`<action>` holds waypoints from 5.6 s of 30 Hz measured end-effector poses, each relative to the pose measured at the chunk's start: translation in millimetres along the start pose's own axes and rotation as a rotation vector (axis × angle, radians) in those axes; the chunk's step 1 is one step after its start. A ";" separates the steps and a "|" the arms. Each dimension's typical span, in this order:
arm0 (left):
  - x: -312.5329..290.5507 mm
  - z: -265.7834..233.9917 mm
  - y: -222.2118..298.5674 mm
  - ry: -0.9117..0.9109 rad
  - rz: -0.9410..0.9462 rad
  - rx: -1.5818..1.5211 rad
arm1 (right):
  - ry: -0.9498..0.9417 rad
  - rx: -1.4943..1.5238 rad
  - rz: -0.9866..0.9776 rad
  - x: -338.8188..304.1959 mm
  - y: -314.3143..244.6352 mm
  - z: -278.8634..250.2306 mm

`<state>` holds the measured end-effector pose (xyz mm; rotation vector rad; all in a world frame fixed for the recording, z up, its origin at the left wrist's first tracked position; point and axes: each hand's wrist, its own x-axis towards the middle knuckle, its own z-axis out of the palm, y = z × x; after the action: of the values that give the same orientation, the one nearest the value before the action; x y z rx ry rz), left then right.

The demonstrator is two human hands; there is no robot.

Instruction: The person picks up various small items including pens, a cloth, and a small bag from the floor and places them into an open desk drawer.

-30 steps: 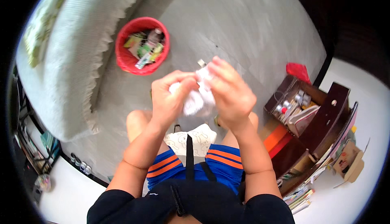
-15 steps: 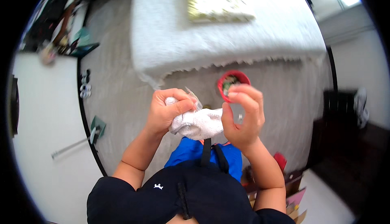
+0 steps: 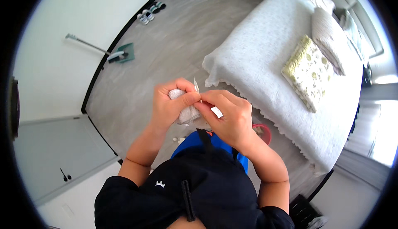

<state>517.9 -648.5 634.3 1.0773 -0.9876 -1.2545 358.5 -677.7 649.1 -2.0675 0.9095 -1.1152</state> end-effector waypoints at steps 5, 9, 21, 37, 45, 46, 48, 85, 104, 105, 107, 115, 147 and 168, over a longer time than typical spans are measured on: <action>30.8 -26.3 -0.8 0.124 0.140 0.117 | -0.168 0.220 0.169 49.9 25.3 20.6; 88.9 -35.2 3.3 0.164 0.213 0.128 | -0.245 0.525 0.418 107.9 61.5 26.1; 248.3 -58.1 31.4 0.389 0.225 0.551 | -0.031 0.396 0.243 271.4 139.8 51.5; 453.8 -159.6 40.3 0.250 0.285 0.222 | 0.025 0.745 0.258 458.6 230.3 99.1; 607.1 -231.9 80.0 0.001 0.203 0.134 | 0.115 1.371 0.279 581.2 278.5 157.5; 625.8 -241.9 84.1 -0.013 0.198 0.133 | 0.133 1.369 0.285 595.6 282.3 163.1; 660.8 -258.6 90.0 -0.096 0.433 0.270 | 0.158 1.387 0.302 619.4 292.7 169.0; 1104.7 -200.2 83.5 0.198 0.247 -0.207 | 0.004 1.572 0.609 977.8 557.7 31.4; 1377.1 -325.2 108.4 0.242 0.165 -0.035 | 0.145 0.985 0.240 1254.9 663.5 97.9; 1384.3 -335.5 106.5 0.256 0.172 -0.026 | 0.122 1.012 0.246 1267.5 669.8 102.3; 1396.6 -357.4 102.4 0.256 0.138 -0.185 | 0.085 1.055 0.227 1296.0 681.2 112.2; 1435.6 -394.6 91.1 0.557 0.234 -0.173 | -0.116 1.093 0.077 1400.2 729.3 144.3; 1450.9 -361.0 56.6 1.533 0.457 -0.281 | -0.465 1.277 0.227 1752.2 865.5 405.6; 1446.9 -413.1 -17.2 2.108 0.328 -0.676 | -0.271 1.344 0.150 1991.6 888.4 509.0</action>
<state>1022.4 -2060.8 510.2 0.9492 0.8255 0.2502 1366.7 -2677.1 626.0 -0.9496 0.0425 -0.9017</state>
